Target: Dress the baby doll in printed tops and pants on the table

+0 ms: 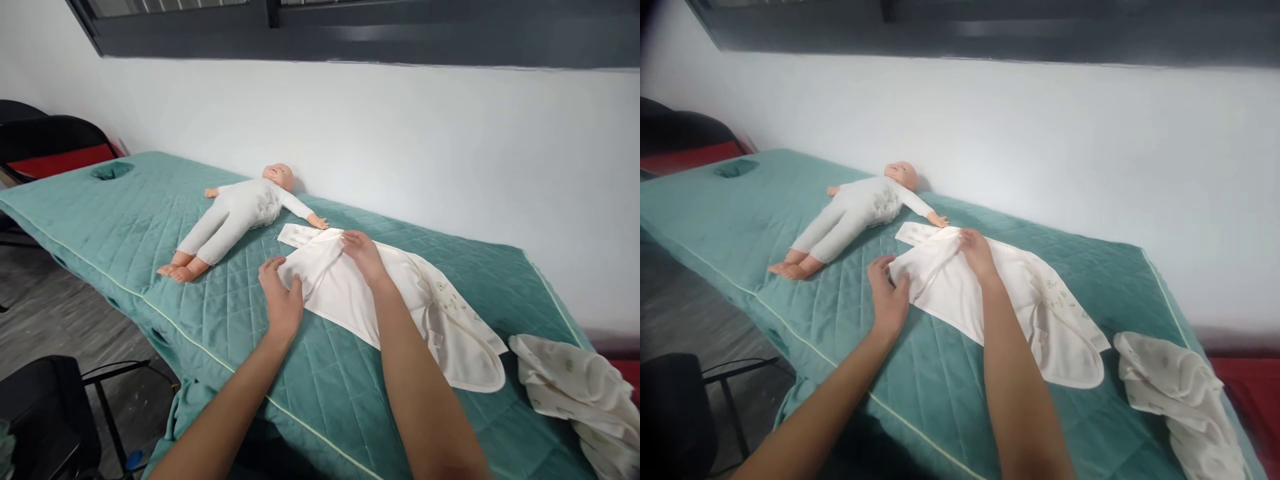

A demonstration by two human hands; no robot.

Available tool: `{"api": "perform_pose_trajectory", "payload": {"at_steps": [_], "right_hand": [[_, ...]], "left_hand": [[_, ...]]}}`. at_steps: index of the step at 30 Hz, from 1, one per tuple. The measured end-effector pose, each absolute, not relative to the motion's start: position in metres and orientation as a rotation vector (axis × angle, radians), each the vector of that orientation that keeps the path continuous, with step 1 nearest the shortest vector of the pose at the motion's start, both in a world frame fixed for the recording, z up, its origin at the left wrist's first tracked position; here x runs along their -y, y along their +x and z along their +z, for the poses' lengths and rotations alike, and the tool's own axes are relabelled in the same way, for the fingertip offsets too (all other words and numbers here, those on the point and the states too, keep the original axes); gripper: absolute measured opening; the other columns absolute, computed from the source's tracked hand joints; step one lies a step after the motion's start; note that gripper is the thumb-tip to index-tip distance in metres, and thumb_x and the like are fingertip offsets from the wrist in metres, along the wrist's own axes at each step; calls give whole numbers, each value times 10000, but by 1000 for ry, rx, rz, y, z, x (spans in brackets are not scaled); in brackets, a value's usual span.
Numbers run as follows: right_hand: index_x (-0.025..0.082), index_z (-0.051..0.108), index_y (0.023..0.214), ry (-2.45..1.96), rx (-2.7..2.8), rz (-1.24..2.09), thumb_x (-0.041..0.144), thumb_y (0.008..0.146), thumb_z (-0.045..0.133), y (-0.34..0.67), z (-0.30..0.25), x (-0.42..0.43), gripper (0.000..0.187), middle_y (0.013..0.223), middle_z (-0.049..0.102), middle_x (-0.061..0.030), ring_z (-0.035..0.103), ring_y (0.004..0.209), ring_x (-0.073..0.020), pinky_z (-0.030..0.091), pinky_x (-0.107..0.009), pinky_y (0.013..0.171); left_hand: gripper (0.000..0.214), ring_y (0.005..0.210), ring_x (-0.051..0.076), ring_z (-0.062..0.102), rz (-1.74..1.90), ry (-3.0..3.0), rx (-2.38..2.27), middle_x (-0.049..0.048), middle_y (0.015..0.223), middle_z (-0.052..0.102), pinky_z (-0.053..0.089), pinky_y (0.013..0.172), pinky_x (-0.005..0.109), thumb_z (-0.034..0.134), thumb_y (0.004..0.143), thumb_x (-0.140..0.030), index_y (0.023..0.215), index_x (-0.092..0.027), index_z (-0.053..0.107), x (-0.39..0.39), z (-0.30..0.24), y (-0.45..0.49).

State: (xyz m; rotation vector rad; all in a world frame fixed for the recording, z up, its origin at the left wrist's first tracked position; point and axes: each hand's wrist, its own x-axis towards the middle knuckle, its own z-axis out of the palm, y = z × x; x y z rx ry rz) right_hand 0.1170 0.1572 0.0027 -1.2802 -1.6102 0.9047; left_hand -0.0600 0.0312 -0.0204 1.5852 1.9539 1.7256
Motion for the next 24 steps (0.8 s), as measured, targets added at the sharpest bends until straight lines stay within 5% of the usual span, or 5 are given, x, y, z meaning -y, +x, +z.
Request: {"api": "perform_pose_trajectory", "payload": {"at_steps": [9, 15, 21, 24], "right_hand": [[207, 618, 1325, -1550, 1923, 509, 345, 934, 560, 106, -2, -145, 419, 1533, 489, -117, 355, 1440, -316, 209, -493, 1220], [149, 364, 1551, -1663, 2294, 238, 444, 1035, 361, 107, 1, -128, 594, 1652, 331, -134, 295, 1511, -260, 183, -463, 1234], [170, 381, 1549, -1461, 2334, 425, 507, 970, 487, 160, 10, -81, 679, 1624, 384, -130, 332, 1506, -264, 270, -443, 1230], [162, 445, 1505, -1559, 2141, 217, 404, 940, 535, 217, 23, -61, 621, 1580, 441, -146, 380, 1470, -301, 282, -485, 1229]], "left_hand": [[218, 1149, 270, 585, 1256, 2319, -1859, 79, 1059, 695, 310, 1199, 561, 475, 914, -93, 1022, -214, 620, -24, -11, -46], [239, 1115, 259, 587, 1209, 2489, -1757, 106, 1098, 675, 444, 1118, 472, 450, 926, -73, 1048, -184, 623, -23, -11, -45], [205, 1309, 300, 506, 1137, 2511, -1740, 126, 1222, 656, 470, 1118, 459, 479, 928, -101, 978, -171, 664, -27, -17, -47], [217, 1266, 289, 555, 1080, 2483, -1758, 124, 1242, 670, 500, 1093, 455, 481, 946, -139, 1002, -168, 688, -28, -21, -46]]}}
